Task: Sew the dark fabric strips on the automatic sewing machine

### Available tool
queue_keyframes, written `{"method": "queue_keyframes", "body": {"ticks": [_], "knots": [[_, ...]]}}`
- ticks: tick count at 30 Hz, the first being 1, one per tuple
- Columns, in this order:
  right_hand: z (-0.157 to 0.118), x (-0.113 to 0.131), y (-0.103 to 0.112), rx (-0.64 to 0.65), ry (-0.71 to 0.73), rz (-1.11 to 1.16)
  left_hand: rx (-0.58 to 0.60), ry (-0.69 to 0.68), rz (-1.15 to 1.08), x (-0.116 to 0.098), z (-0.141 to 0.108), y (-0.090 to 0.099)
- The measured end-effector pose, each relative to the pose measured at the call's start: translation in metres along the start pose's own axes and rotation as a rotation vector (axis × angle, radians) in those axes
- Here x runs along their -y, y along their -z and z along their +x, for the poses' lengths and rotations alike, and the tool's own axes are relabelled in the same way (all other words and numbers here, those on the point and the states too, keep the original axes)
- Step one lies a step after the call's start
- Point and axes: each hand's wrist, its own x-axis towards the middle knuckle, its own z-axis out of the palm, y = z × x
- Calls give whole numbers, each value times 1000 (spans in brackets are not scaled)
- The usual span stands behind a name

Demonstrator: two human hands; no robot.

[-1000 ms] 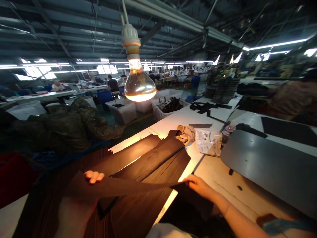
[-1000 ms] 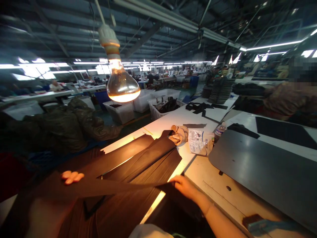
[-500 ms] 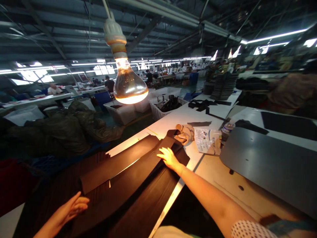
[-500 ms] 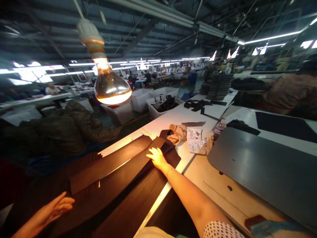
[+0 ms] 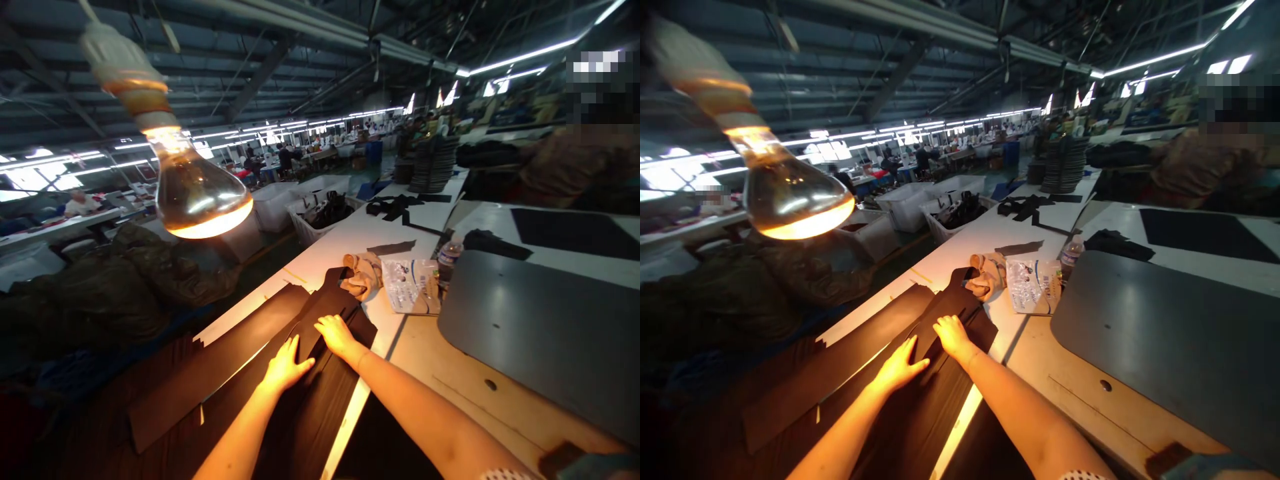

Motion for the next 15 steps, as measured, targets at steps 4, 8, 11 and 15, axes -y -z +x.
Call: {"method": "queue_keyframes", "body": {"ticks": [4,8,11,15], "knots": [[21,-8,9,8,8,-9,-8,36,109,-2,-7,2],[63,-3,25,-33,123,38,-135,66,162,15,-13,39],[95,4,38,-99,218,60,-385,79,321,27,-7,63],[111,1,34,47,217,78,-279,188,352,33,10,58]]}}
